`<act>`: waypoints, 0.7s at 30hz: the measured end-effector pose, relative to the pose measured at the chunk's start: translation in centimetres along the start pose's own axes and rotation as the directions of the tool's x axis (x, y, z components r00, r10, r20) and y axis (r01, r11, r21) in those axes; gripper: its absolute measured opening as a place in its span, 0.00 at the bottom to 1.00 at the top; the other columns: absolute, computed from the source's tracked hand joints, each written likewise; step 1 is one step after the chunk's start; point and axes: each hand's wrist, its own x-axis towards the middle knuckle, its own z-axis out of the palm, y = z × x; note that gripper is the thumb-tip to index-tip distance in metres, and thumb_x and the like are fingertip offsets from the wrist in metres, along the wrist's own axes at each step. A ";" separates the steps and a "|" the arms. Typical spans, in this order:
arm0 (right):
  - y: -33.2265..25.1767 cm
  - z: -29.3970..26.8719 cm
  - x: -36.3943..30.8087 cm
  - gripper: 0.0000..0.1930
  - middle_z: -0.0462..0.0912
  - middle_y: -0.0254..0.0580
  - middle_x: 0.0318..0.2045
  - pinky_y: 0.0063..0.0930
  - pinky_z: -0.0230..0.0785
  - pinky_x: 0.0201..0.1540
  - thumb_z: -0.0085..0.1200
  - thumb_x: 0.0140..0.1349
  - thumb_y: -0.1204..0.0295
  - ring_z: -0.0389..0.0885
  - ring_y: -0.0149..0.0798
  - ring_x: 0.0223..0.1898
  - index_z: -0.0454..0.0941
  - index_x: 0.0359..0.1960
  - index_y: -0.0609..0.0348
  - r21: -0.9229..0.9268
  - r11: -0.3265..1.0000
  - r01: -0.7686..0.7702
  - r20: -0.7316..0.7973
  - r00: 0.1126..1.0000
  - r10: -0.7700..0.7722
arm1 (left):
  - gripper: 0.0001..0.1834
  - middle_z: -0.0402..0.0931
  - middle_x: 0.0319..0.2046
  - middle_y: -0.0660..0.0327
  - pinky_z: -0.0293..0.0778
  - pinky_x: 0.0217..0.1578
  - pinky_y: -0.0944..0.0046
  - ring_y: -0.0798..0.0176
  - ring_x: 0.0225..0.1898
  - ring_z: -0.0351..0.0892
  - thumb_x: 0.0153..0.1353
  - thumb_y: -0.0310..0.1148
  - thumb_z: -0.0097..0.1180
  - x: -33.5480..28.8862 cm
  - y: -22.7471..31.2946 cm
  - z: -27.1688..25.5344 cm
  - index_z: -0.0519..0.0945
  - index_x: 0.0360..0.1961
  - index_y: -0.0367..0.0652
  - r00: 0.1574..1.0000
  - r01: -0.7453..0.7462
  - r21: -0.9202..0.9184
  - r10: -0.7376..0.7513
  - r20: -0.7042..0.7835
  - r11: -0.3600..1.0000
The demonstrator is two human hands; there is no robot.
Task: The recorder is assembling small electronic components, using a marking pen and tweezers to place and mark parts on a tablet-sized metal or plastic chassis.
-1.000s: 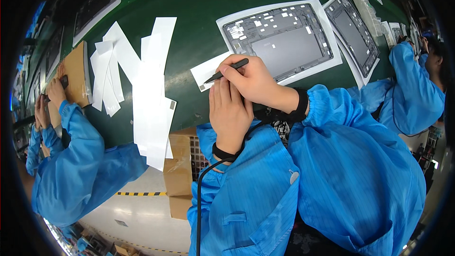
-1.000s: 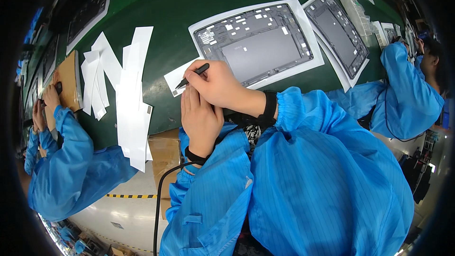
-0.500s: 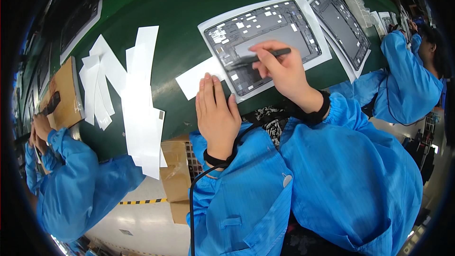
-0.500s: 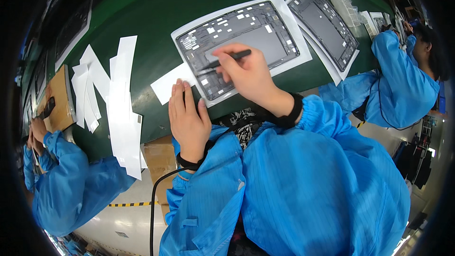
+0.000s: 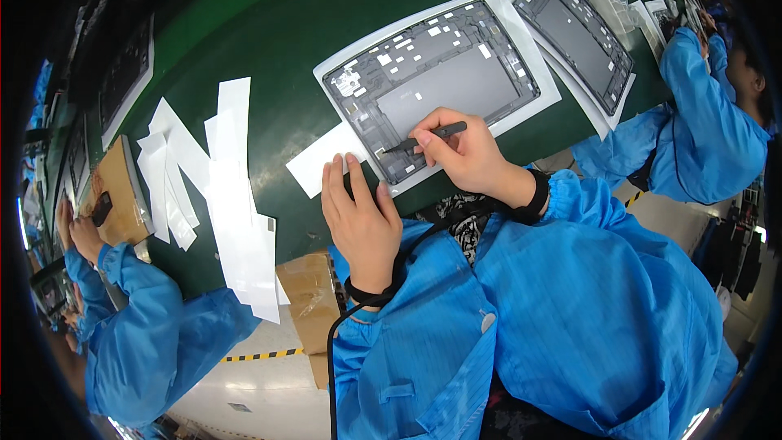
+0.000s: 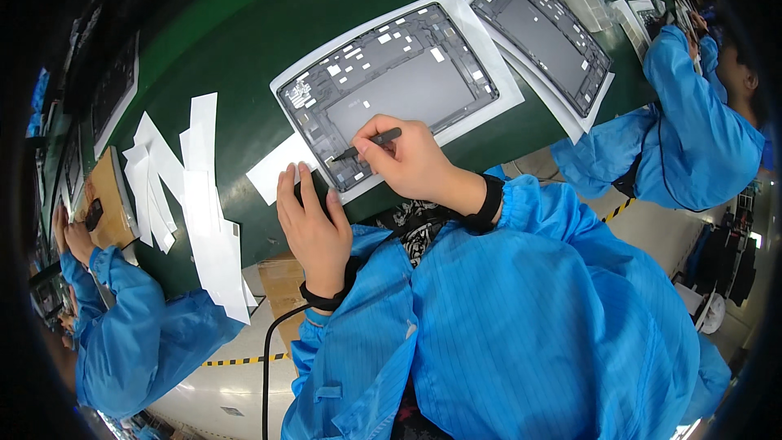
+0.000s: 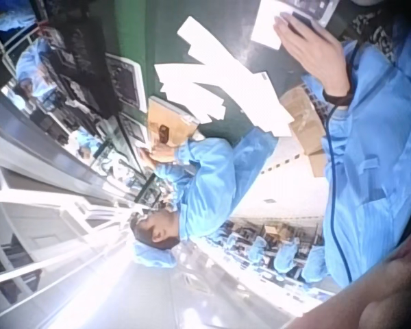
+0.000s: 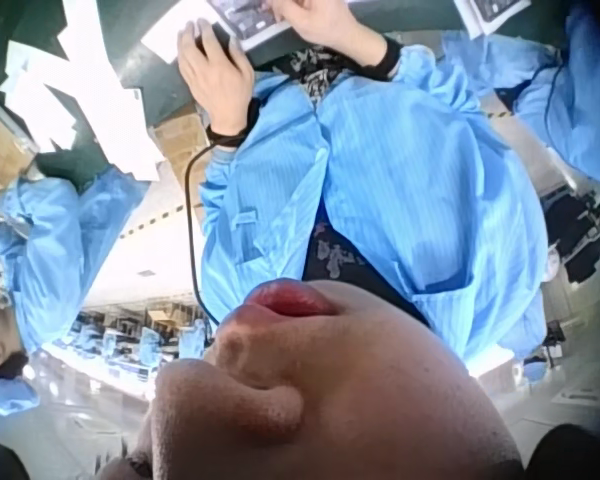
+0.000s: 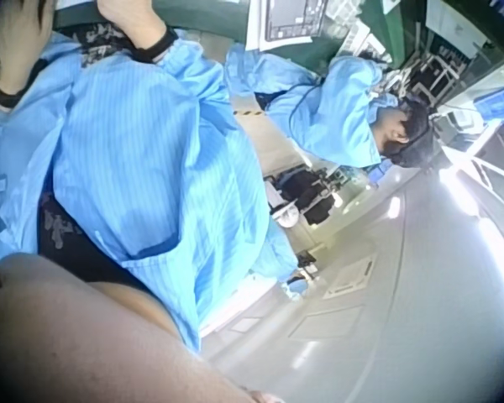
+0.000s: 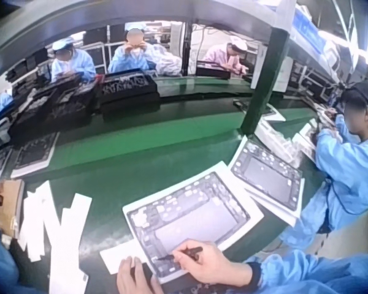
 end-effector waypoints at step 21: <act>0.2 -0.3 -0.7 0.04 0.82 0.45 0.27 0.26 0.73 0.29 0.56 0.64 0.75 0.81 0.34 0.27 0.79 0.35 0.64 -0.224 0.955 0.193 -0.072 0.974 -0.214 | 0.12 0.70 0.40 0.49 0.65 0.42 0.44 0.43 0.44 0.70 0.63 0.39 0.53 3.8 3.1 2.1 0.75 0.40 0.41 0.983 0.182 0.249 -0.185 -0.013 0.951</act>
